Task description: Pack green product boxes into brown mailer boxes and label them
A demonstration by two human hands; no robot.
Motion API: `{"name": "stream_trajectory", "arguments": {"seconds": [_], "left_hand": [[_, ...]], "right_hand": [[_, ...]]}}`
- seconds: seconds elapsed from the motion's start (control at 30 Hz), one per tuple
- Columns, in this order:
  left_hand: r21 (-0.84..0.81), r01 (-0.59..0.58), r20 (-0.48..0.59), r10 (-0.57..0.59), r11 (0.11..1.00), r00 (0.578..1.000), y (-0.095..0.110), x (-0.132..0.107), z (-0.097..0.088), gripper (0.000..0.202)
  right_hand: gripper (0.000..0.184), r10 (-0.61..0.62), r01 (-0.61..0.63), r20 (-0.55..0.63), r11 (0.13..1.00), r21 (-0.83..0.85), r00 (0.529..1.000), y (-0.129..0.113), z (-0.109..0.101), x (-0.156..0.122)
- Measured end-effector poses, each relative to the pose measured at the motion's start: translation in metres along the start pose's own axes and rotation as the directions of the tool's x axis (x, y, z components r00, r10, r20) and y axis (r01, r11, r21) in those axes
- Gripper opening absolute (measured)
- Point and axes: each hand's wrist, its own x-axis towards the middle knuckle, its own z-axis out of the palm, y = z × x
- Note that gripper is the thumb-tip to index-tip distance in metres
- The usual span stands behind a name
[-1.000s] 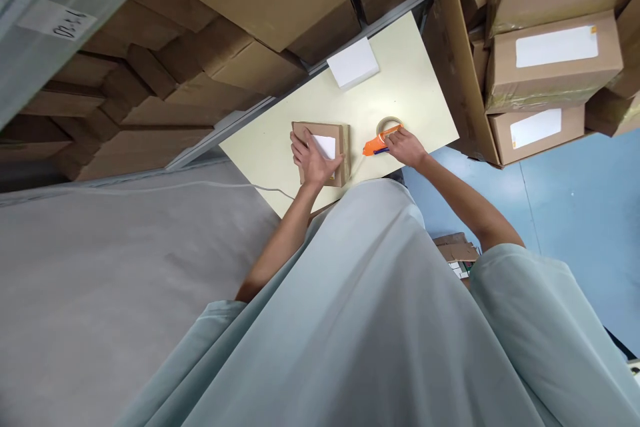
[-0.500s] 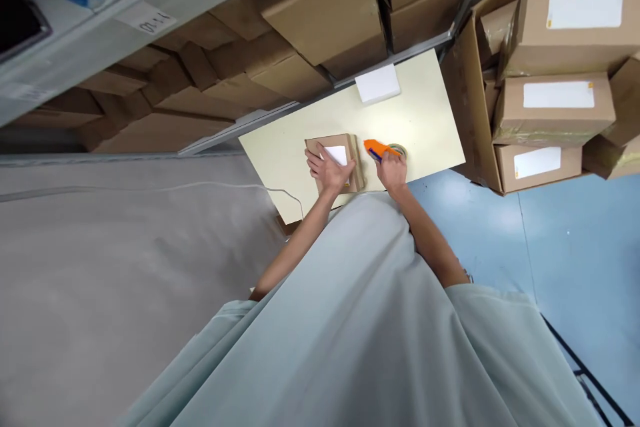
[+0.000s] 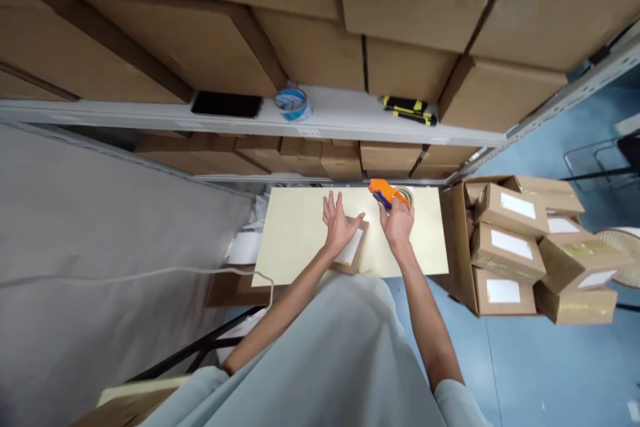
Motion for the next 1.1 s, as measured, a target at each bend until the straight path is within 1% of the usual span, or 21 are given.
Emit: {"name": "stream_trajectory", "arguments": {"seconds": [0.07, 0.13, 0.17, 0.23, 0.27, 0.33, 0.4, 0.47, 0.57, 0.63, 0.7, 0.77, 0.83, 0.87, 0.9, 0.93, 0.97, 1.0, 1.03, 1.07, 1.1], "left_hand": [[-0.038, -0.159, -0.093, 0.155, 0.987, 0.984, 0.025, 0.024, -0.030, 0.092], [-0.032, -0.297, -0.135, 0.290, 0.954, 0.947, 0.051, 0.051, -0.061, 0.086], [-0.020, -0.347, -0.141, 0.341, 0.938, 0.930, 0.064, 0.065, -0.075, 0.084], [-0.015, -0.414, -0.133, 0.409, 0.910, 0.903, 0.085, 0.092, -0.099, 0.083], [-0.018, -0.425, -0.124, 0.420, 0.905, 0.899, 0.093, 0.103, -0.109, 0.083], [-0.026, -0.412, -0.104, 0.408, 0.911, 0.907, 0.102, 0.119, -0.123, 0.081], [-0.030, -0.383, -0.094, 0.379, 0.923, 0.921, 0.103, 0.125, -0.131, 0.078], [-0.033, -0.372, -0.095, 0.368, 0.928, 0.925, 0.097, 0.122, -0.134, 0.075], [-0.047, -0.360, -0.094, 0.355, 0.932, 0.930, 0.081, 0.106, -0.132, 0.069], [-0.061, -0.327, -0.085, 0.321, 0.943, 0.943, 0.066, 0.091, -0.128, 0.068], [-0.078, -0.289, -0.076, 0.284, 0.954, 0.956, 0.046, 0.073, -0.121, 0.067], [-0.095, -0.238, -0.070, 0.232, 0.967, 0.970, 0.018, 0.049, -0.110, 0.068], [-0.109, -0.130, -0.051, 0.125, 0.986, 0.991, -0.016, 0.019, -0.097, 0.071], [-0.113, -0.054, -0.029, 0.051, 0.992, 0.998, -0.035, 0.002, -0.091, 0.073], [-0.114, 0.034, -0.003, -0.034, 0.993, 0.999, -0.053, -0.016, -0.084, 0.075], [-0.111, 0.128, 0.026, -0.125, 0.986, 0.992, -0.071, -0.034, -0.078, 0.076], [-0.108, 0.227, 0.065, -0.221, 0.968, 0.973, -0.087, -0.051, -0.073, 0.076], [-0.109, 0.334, 0.128, -0.320, 0.936, 0.939, -0.101, -0.067, -0.069, 0.074], [-0.109, 0.437, 0.213, -0.409, 0.893, 0.888, -0.113, -0.081, -0.064, 0.070], [-0.106, 0.528, 0.311, -0.476, 0.843, 0.823, -0.122, -0.093, -0.060, 0.062], [-0.100, 0.600, 0.412, -0.516, 0.794, 0.751, -0.129, -0.102, -0.056, 0.053]], "right_hand": [[0.045, -0.080, 0.080, 0.002, 0.996, -0.033, 0.997, -0.023, -0.021, 0.041], [0.045, -0.164, 0.162, -0.039, 0.986, -0.049, 0.986, -0.049, -0.039, 0.087], [0.044, -0.204, 0.202, -0.050, 0.978, -0.055, 0.978, -0.064, -0.046, 0.111], [0.040, -0.250, 0.246, -0.047, 0.966, -0.077, 0.967, -0.091, -0.054, 0.157], [0.039, -0.268, 0.264, -0.026, 0.960, -0.094, 0.963, -0.104, -0.056, 0.177], [0.036, -0.279, 0.281, 0.033, 0.949, -0.143, 0.960, -0.125, -0.055, 0.212], [0.036, -0.260, 0.275, 0.099, 0.941, -0.196, 0.961, -0.140, -0.050, 0.236], [0.038, -0.224, 0.250, 0.132, 0.940, -0.233, 0.966, -0.148, -0.044, 0.253], [0.042, -0.190, 0.216, 0.123, 0.943, -0.252, 0.974, -0.153, -0.037, 0.269], [0.043, -0.190, 0.210, 0.102, 0.946, -0.248, 0.977, -0.152, -0.035, 0.274], [0.046, -0.224, 0.223, 0.019, 0.951, -0.216, 0.974, -0.148, -0.035, 0.269], [0.049, -0.277, 0.257, -0.124, 0.954, -0.157, 0.953, -0.137, -0.032, 0.249], [0.050, -0.290, 0.276, -0.236, 0.957, -0.091, 0.928, -0.117, -0.023, 0.212], [0.050, -0.275, 0.269, -0.251, 0.961, -0.059, 0.928, -0.103, -0.015, 0.189], [0.049, -0.248, 0.248, -0.235, 0.968, -0.029, 0.940, -0.088, -0.005, 0.163], [0.048, -0.215, 0.219, -0.189, 0.976, 0.000, 0.958, -0.071, 0.007, 0.136], [0.047, -0.180, 0.184, -0.119, 0.983, 0.027, 0.977, -0.054, 0.019, 0.109], [0.046, -0.146, 0.148, -0.028, 0.988, 0.054, 0.989, -0.038, 0.032, 0.082], [0.045, -0.120, 0.114, 0.074, 0.990, 0.082, 0.990, -0.023, 0.045, 0.057], [0.045, -0.101, 0.083, 0.174, 0.990, 0.112, 0.979, -0.009, 0.057, 0.035], [0.047, -0.092, 0.055, 0.268, 0.988, 0.145, 0.959, 0.002, 0.068, 0.015]]}}
